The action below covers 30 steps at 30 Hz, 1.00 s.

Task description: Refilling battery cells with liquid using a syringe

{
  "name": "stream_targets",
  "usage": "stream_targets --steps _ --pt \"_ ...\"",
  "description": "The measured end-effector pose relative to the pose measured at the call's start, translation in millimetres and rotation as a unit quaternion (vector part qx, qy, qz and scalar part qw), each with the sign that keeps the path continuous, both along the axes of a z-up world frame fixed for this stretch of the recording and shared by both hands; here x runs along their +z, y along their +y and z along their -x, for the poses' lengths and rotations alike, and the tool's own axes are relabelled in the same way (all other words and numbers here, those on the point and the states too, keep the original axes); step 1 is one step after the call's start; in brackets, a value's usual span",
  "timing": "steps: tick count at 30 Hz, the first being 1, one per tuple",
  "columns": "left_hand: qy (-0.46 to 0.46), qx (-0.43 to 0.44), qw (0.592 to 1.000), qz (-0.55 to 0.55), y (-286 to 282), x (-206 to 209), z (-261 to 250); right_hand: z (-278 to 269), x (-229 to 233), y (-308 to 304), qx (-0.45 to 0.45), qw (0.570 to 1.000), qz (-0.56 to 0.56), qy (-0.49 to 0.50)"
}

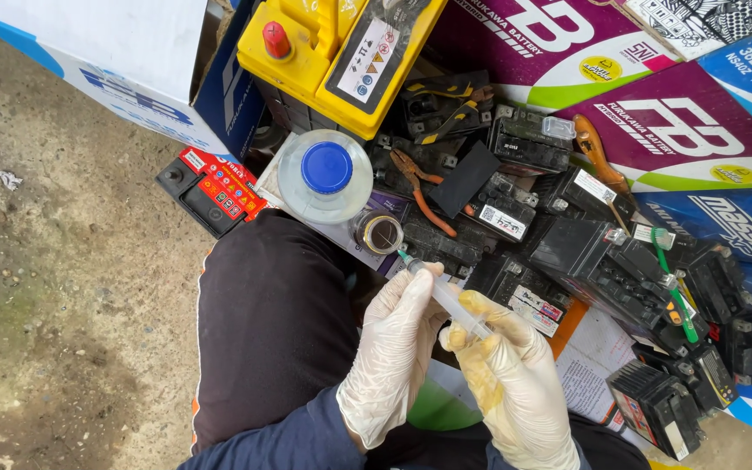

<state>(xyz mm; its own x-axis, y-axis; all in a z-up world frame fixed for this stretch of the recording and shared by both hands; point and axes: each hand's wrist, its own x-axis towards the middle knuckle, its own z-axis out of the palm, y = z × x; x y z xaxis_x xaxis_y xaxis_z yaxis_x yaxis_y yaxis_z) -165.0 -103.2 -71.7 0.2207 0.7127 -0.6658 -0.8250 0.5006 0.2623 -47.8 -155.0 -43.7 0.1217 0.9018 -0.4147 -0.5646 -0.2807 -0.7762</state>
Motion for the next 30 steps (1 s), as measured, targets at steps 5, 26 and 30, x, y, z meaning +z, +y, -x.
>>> stream_targets --steps 5,26,30 --pt "0.003 -0.010 1.000 0.003 2 3 2 4 -4 0 -0.022 0.997 -0.047 0.048" --pt "-0.100 -0.302 0.941 -0.113 2 106 -43 -68 56 -35 0.086 0.721 -0.314 -0.611" --pt "-0.070 -0.394 0.913 -0.076 -1 101 -67 -105 84 -40 0.049 0.774 -0.270 -0.571"
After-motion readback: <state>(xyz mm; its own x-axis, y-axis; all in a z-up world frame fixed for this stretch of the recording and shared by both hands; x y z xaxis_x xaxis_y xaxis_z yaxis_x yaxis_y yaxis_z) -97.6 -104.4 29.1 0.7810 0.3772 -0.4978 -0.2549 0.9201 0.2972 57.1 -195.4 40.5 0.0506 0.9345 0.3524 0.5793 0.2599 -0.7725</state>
